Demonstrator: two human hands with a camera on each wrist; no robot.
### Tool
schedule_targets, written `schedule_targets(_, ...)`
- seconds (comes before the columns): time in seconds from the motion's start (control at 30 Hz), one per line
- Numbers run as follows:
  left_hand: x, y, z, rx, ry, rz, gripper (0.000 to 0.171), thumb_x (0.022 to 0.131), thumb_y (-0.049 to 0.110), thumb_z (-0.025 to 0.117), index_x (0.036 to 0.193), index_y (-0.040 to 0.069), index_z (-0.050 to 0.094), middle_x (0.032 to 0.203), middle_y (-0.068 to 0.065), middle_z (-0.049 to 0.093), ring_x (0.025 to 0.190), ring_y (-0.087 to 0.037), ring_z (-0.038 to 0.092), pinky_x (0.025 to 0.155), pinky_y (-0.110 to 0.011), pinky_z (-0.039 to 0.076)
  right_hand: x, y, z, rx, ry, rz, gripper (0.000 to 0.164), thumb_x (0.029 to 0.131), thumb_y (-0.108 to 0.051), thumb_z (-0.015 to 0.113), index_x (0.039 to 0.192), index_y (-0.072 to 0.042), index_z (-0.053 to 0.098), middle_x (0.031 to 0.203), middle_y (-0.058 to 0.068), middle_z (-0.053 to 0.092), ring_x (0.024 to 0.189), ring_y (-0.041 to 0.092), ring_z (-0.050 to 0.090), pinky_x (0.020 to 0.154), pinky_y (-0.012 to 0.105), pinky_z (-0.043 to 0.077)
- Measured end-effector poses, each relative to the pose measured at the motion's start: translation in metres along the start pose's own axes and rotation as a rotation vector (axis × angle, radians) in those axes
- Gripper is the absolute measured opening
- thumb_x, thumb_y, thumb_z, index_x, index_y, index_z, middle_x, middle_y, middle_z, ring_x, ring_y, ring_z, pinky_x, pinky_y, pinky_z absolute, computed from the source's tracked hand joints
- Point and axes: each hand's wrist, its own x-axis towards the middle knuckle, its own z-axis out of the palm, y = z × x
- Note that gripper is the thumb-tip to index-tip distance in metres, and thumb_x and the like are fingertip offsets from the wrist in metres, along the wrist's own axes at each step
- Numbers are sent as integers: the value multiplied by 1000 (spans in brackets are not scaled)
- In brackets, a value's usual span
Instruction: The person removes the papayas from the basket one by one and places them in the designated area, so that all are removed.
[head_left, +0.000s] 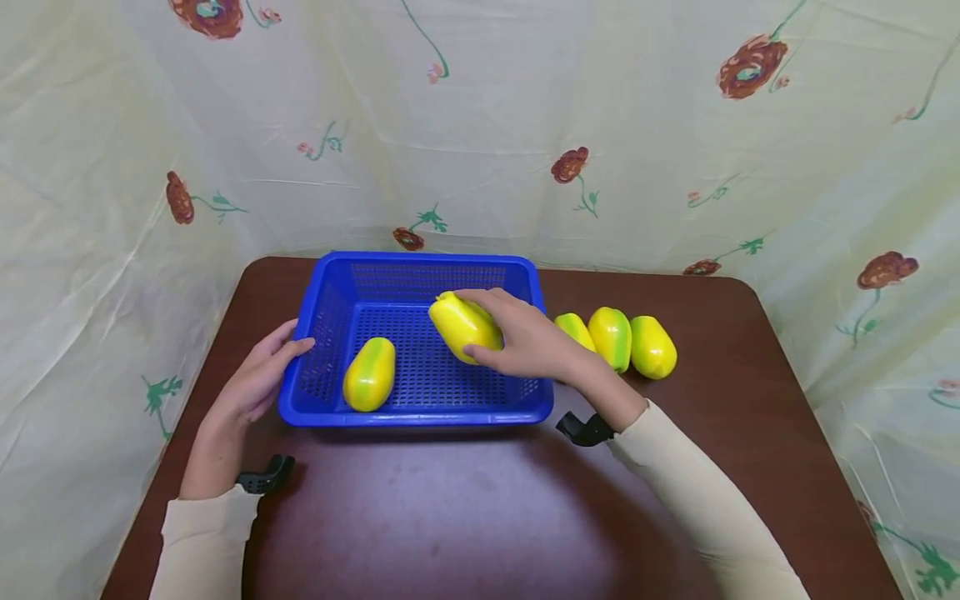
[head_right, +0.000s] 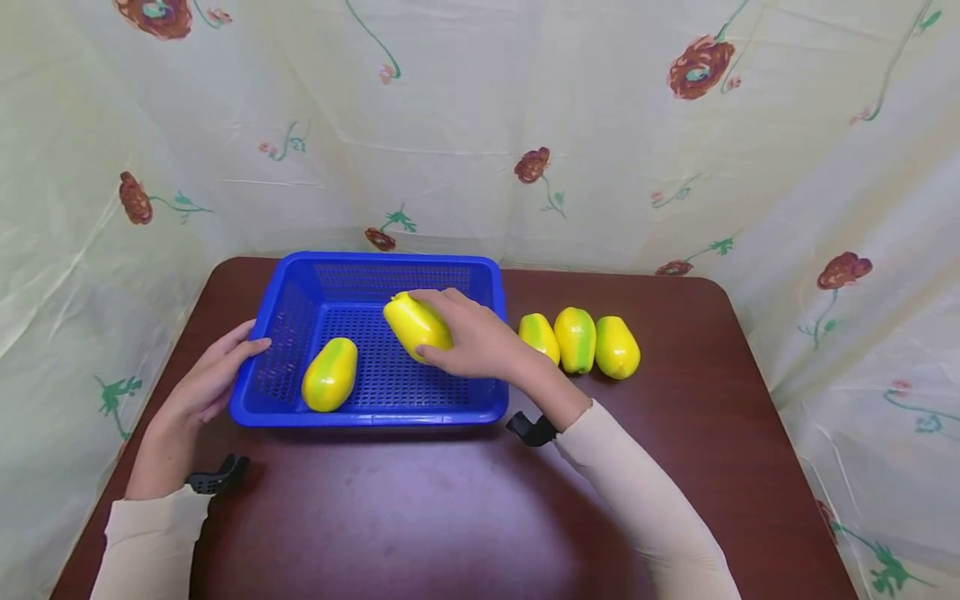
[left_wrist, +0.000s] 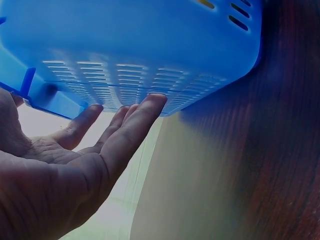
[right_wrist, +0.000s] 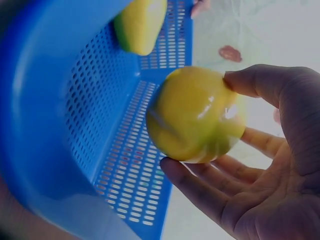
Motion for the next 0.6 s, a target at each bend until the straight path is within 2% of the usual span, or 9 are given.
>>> schedule_targets(0.1, 1, -1, 2, -2, -10, 7, 67, 112, 35, 51, 167, 9, 23, 128, 10, 64, 108, -7, 74, 87, -28, 65, -9, 4, 1, 38, 39, -5, 74, 96, -31, 76, 161, -19, 42, 155, 4, 55, 130, 22, 56, 106, 46, 56)
schedule_targets(0.2, 1, -2, 3, -4, -12, 9, 65, 112, 34, 51, 166, 9, 24, 129, 10, 64, 108, -7, 74, 86, -28, 65, -17, 7, 2, 57, 79, 2, 75, 96, -31, 76, 162, -19, 41, 157, 5, 54, 129, 23, 58, 103, 47, 58)
schedule_targets(0.4, 0, -2, 2, 31, 4, -9, 68, 112, 38, 51, 167, 10, 22, 132, 12, 60, 110, -3, 72, 87, -27, 64, -31, 14, 4, 108, 156, 32, 77, 96, -32, 78, 162, -20, 40, 157, 5, 54, 124, 21, 61, 93, 39, 63)
schedule_targets(0.6, 1, -1, 0, 60, 23, -27, 70, 111, 42, 51, 168, 12, 22, 133, 11, 57, 110, -2, 71, 87, -28, 65, -47, 16, 4, 148, 218, 60, 78, 96, -32, 78, 163, -23, 39, 156, 4, 53, 127, 22, 61, 95, 41, 64)
